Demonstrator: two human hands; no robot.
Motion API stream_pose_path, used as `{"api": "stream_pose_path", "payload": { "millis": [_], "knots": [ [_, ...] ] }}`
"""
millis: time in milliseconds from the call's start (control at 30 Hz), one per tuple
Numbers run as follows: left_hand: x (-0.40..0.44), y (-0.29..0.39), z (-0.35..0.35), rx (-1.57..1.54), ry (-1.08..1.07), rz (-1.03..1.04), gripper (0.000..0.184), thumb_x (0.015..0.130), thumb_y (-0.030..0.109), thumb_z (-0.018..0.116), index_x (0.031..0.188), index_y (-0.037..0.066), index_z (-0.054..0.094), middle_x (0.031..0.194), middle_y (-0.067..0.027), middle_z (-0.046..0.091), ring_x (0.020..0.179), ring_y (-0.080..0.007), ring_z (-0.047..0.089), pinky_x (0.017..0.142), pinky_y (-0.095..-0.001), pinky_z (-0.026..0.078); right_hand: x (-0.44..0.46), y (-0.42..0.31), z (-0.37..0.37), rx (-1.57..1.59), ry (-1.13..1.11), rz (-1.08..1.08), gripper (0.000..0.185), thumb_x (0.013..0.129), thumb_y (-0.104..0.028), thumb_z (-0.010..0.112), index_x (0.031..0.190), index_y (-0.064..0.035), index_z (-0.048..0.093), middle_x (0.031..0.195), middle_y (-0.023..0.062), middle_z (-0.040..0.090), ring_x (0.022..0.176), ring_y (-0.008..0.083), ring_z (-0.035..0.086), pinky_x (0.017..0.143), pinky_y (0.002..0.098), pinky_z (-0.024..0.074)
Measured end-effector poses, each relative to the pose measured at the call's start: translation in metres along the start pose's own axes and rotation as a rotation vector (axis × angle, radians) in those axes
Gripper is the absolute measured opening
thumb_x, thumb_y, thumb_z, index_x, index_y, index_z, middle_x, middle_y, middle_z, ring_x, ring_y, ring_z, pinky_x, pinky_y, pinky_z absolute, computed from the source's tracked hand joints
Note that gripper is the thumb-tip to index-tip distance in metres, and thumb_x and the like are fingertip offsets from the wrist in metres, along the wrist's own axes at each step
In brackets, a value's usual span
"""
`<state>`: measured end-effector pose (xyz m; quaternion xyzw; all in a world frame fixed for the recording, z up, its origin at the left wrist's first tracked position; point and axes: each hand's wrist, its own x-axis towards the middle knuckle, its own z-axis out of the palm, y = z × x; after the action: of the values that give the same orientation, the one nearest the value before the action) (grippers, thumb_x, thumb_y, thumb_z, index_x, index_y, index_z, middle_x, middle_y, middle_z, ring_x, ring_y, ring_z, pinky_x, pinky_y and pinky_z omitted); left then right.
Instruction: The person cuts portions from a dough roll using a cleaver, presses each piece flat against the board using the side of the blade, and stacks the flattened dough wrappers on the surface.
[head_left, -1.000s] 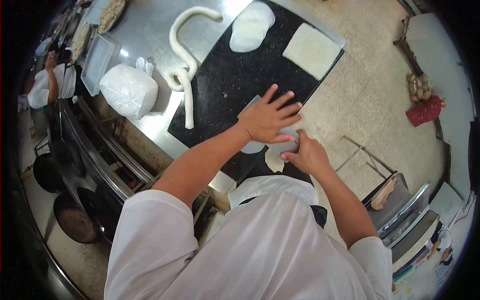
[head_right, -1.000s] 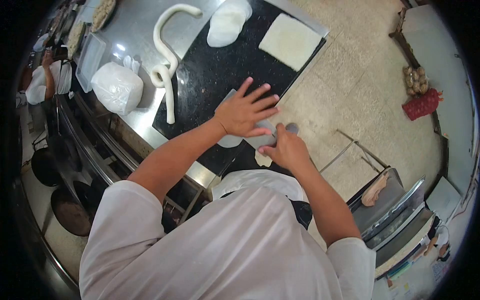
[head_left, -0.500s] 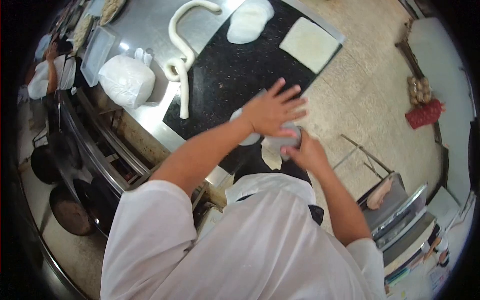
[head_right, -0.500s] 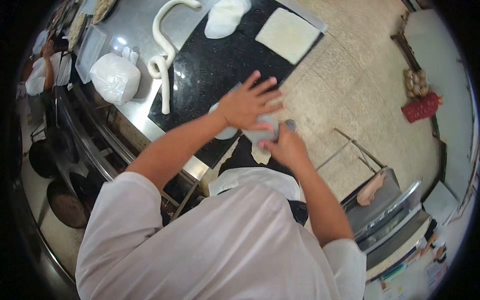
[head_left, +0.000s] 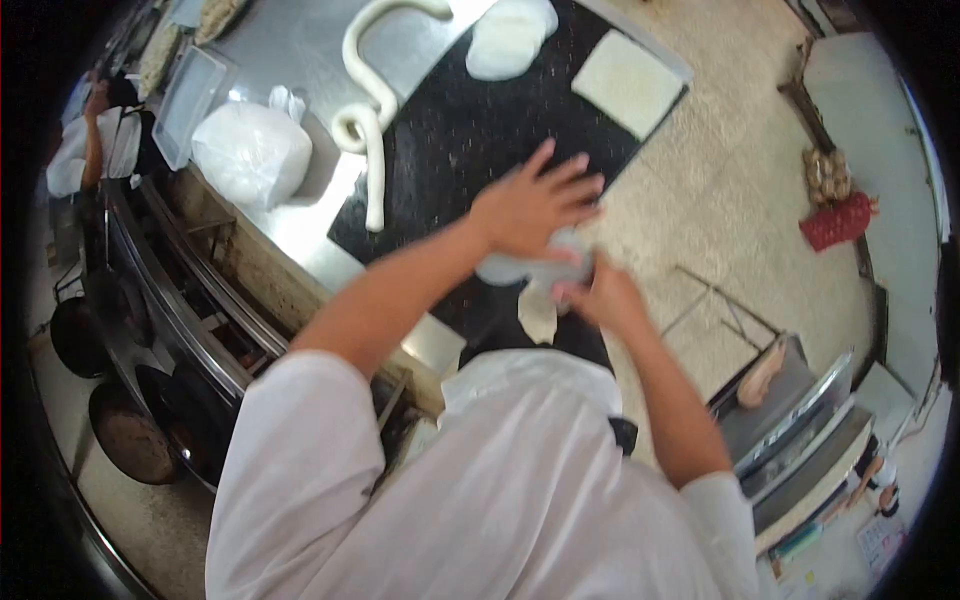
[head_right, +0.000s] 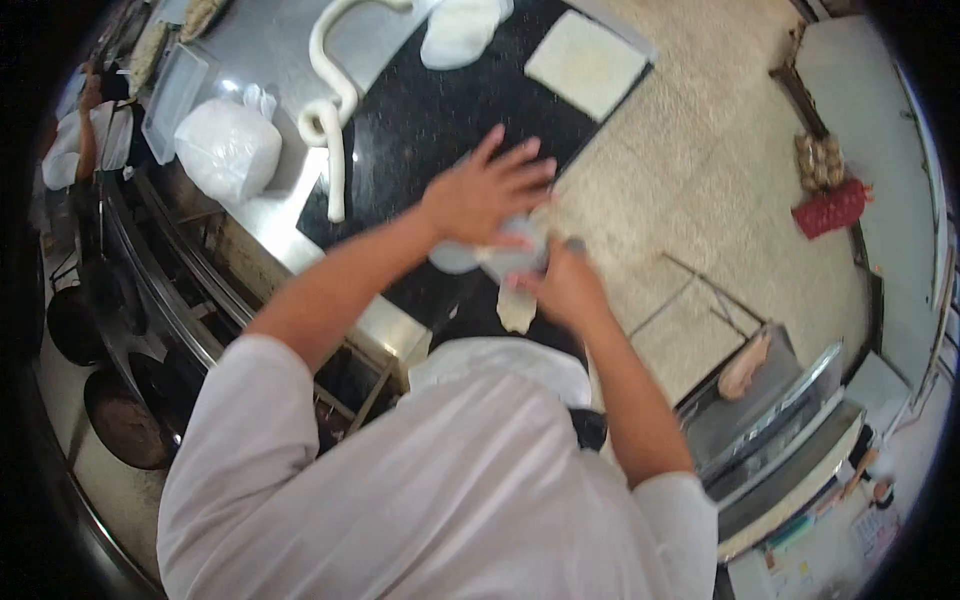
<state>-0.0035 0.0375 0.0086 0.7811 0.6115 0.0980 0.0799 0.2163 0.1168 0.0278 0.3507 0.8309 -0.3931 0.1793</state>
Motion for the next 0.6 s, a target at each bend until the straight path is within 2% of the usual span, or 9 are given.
{"api": "stream_pose_path", "payload": {
  "millis": [33, 133, 233, 300, 333, 400, 433, 567, 600],
  "knots": [
    [0.011, -0.011, 0.005, 0.087, 0.124, 0.020, 0.075, 0.091, 0.072, 0.052, 0.150, 0.026, 0.053, 0.160, -0.0064, 0.045, 0.153, -0.0341, 0.031, 0.124, -0.0646, 0.015, 0.011, -0.011, -0.025, -0.006, -0.037, 0.002, 0.064, 0.078, -0.043, 0.085, 0.116, 0.0008, 0.058, 0.094, 0.0246, 0.074, 0.092, 0.0450, 0.073, 0.080, 0.0511, 0.0565],
    [0.034, -0.032, -0.010, 0.039, 0.231, 0.010, 0.077, 0.089, 0.073, 0.056, 0.149, 0.024, 0.054, 0.160, -0.0075, 0.044, 0.153, -0.0332, 0.030, 0.122, -0.0662, 0.015, 0.033, -0.017, -0.049, -0.087, 0.111, -0.068, 0.064, 0.080, -0.043, 0.084, 0.116, 0.0003, 0.054, 0.089, 0.0256, 0.073, 0.089, 0.0457, 0.072, 0.077, 0.0514, 0.0565],
    [0.035, -0.029, -0.035, 0.136, 0.374, -0.128, 0.075, 0.087, 0.071, 0.062, 0.141, 0.020, 0.061, 0.149, -0.0112, 0.055, 0.143, -0.0331, 0.046, 0.119, -0.0574, 0.030, 0.017, -0.012, -0.035, -0.082, 0.204, -0.084, 0.063, 0.084, -0.039, 0.081, 0.119, 0.0017, 0.049, 0.088, 0.0292, 0.071, 0.088, 0.0482, 0.071, 0.075, 0.0546, 0.0550],
    [0.025, -0.021, -0.050, -0.180, 0.204, -0.596, 0.077, 0.084, 0.075, 0.063, 0.131, 0.014, 0.065, 0.124, -0.0150, 0.070, 0.117, -0.0333, 0.067, 0.102, -0.0485, 0.050, -0.012, -0.004, -0.007, -0.030, 0.278, -0.003, 0.058, 0.088, -0.034, 0.078, 0.121, 0.0025, 0.047, 0.088, 0.0313, 0.070, 0.088, 0.0508, 0.070, 0.074, 0.0568, 0.0539],
    [0.014, -0.014, -0.051, -0.260, 0.088, -0.716, 0.078, 0.083, 0.079, 0.063, 0.113, 0.007, 0.070, 0.091, -0.0152, 0.075, 0.085, -0.0326, 0.074, 0.080, -0.0452, 0.058, -0.037, 0.004, 0.007, 0.006, 0.185, -0.003, 0.055, 0.089, -0.029, 0.075, 0.123, 0.0025, 0.046, 0.089, 0.0334, 0.069, 0.088, 0.0526, 0.069, 0.075, 0.0575, 0.0539],
    [-0.001, -0.015, -0.047, -0.587, -0.549, -0.631, 0.081, 0.082, 0.082, 0.063, 0.098, 0.003, 0.073, 0.074, -0.0155, 0.072, 0.072, -0.0301, 0.074, 0.072, -0.0453, 0.058, -0.089, 0.007, 0.027, 0.067, 0.098, 0.067, 0.055, 0.088, -0.028, 0.077, 0.123, 0.0025, 0.047, 0.091, 0.0328, 0.070, 0.089, 0.0526, 0.069, 0.076, 0.0561, 0.0543],
    [-0.019, -0.003, -0.053, -0.719, -0.546, -0.633, 0.081, 0.085, 0.082, 0.060, 0.090, 0.003, 0.074, 0.071, -0.0159, 0.071, 0.068, -0.0278, 0.073, 0.068, -0.0424, 0.058, -0.112, 0.014, 0.035, 0.050, 0.081, 0.084, 0.053, 0.087, -0.028, 0.078, 0.121, 0.0019, 0.049, 0.092, 0.0314, 0.070, 0.089, 0.0517, 0.069, 0.077, 0.0551, 0.0545],
    [-0.065, 0.020, -0.040, -0.693, 0.016, -0.865, 0.045, 0.089, 0.047, 0.076, 0.098, 0.003, 0.072, 0.082, -0.0156, 0.074, 0.078, -0.0301, 0.074, 0.072, -0.0415, 0.058, -0.146, 0.019, 0.024, 0.004, 0.055, 0.161, 0.045, 0.086, -0.028, 0.079, 0.113, 0.0004, 0.056, 0.093, 0.0276, 0.072, 0.090, 0.0486, 0.070, 0.079, 0.0525, 0.0550],
    [-0.072, 0.024, -0.033, -0.690, 0.019, -0.861, 0.045, 0.089, 0.047, 0.076, 0.098, 0.003, 0.072, 0.082, -0.0156, 0.074, 0.078, -0.0301, 0.074, 0.072, -0.0415, 0.058, -0.141, 0.011, 0.012, 0.052, 0.094, 0.153, 0.039, 0.087, -0.027, 0.078, 0.107, -0.0001, 0.058, 0.092, 0.0279, 0.072, 0.090, 0.0487, 0.070, 0.077, 0.0532, 0.0546]
  ]
}}
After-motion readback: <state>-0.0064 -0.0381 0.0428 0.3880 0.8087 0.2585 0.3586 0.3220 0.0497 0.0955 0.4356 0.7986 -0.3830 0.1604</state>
